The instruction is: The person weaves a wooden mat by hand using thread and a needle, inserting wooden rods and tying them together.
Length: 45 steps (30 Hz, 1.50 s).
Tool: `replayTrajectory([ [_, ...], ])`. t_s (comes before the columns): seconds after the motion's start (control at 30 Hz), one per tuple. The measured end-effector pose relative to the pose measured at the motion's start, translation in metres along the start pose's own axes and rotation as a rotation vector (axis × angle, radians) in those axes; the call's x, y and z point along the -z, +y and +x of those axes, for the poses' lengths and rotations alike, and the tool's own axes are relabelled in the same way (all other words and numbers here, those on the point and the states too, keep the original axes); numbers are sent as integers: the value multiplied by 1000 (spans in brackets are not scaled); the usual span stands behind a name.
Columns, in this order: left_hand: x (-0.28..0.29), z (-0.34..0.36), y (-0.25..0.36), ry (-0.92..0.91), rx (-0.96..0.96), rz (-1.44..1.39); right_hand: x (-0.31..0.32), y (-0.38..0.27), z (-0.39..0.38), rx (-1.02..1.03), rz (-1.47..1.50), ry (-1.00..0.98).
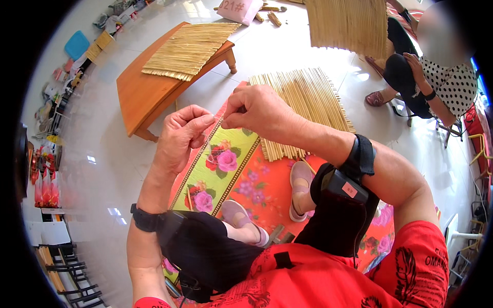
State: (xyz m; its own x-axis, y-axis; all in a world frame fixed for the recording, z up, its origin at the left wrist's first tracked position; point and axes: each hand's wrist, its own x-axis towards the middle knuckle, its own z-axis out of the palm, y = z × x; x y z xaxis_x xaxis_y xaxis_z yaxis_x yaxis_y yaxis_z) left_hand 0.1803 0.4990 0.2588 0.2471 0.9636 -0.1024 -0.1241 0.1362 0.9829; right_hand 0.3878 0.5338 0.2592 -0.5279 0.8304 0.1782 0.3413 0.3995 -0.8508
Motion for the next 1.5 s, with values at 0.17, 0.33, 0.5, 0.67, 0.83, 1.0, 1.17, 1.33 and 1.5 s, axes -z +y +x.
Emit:
replayTrajectory([
  [0.17, -2, -1, 2, 36, -4, 6, 0, 4, 4, -57, 100, 9],
  [0.33, -2, 3, -1, 21, -11, 31, 5, 0, 4, -215, 198, -19],
  [0.5, -4, 2, -1, 41, -15, 78, 4, -4, 2, -228, 275, -67],
  [0.67, -6, 6, -6, -38, 39, 52, 7, 7, 2, -162, 512, -9],
  [0.83, -14, 11, -6, -10, 39, 25, 14, 16, -4, -233, 676, -38],
  [1.0, -10, 17, -13, 60, 25, 75, 38, 28, -11, -322, 712, -40],
  [1.17, 11, 23, -21, 140, 66, 121, 83, 83, -32, -384, 551, 199],
  [1.33, 14, 25, -34, 62, 231, 335, 183, 193, -70, -451, -207, 664],
  [1.5, 20, 25, -40, 73, 302, 324, 273, 282, -123, -705, -349, 879],
])
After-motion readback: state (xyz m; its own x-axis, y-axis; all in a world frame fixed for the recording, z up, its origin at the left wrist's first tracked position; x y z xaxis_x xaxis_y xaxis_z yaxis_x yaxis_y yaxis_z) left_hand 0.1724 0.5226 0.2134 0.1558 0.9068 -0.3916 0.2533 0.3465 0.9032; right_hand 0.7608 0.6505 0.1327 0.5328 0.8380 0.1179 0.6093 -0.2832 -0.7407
